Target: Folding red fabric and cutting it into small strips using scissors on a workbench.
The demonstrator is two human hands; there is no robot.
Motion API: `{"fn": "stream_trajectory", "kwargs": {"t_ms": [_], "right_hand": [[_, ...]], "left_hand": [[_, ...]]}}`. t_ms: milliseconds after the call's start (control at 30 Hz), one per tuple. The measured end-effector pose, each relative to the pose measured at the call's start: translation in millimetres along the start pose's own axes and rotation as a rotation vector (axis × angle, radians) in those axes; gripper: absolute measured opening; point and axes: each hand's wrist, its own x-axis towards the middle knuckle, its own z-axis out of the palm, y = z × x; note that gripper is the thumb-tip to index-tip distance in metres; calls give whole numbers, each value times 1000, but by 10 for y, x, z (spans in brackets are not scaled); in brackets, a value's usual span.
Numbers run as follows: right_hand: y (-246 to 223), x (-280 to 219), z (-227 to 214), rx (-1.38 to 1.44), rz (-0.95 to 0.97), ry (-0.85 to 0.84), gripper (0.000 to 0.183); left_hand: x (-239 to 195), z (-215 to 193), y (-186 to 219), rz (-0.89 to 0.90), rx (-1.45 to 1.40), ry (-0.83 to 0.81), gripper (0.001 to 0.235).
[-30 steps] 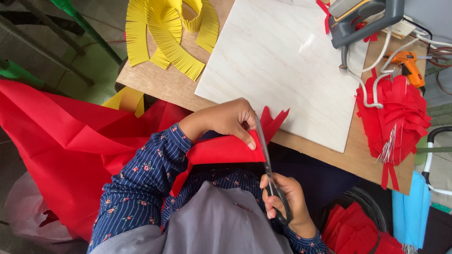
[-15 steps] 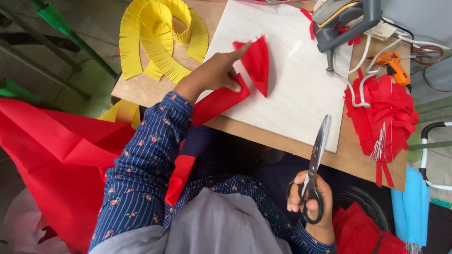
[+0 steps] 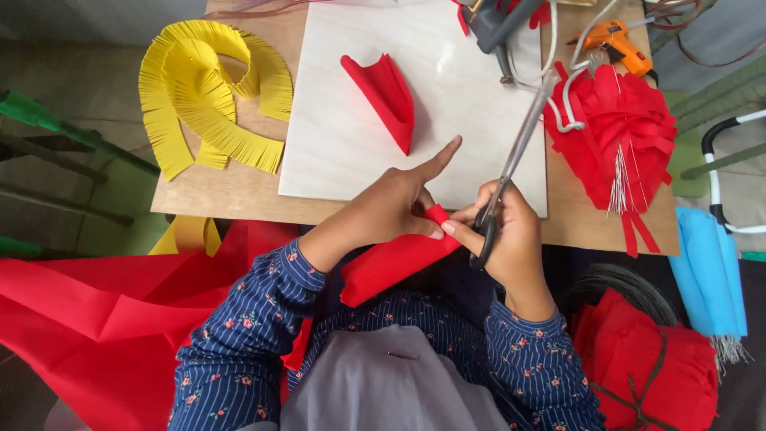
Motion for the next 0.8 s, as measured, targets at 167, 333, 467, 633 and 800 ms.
{"fn": "stream_trajectory", "kwargs": {"t_ms": [167, 333, 467, 633, 800], "right_hand": [[183, 101, -207, 11, -4, 27, 50], [266, 173, -441, 113, 5, 119, 52], [368, 195, -420, 198, 2, 122, 51], [445, 207, -328, 206, -11, 104, 51], [443, 178, -354, 210, -37, 200, 51]], "left_hand": [[-16, 64, -152, 18, -16, -52, 98], [-96, 28, -342, 62, -112, -101, 84], [-48, -38, -457, 114, -249, -240, 50], [49, -87, -445, 202, -123, -388, 53], [154, -154, -542, 25, -109, -473, 67]]}}
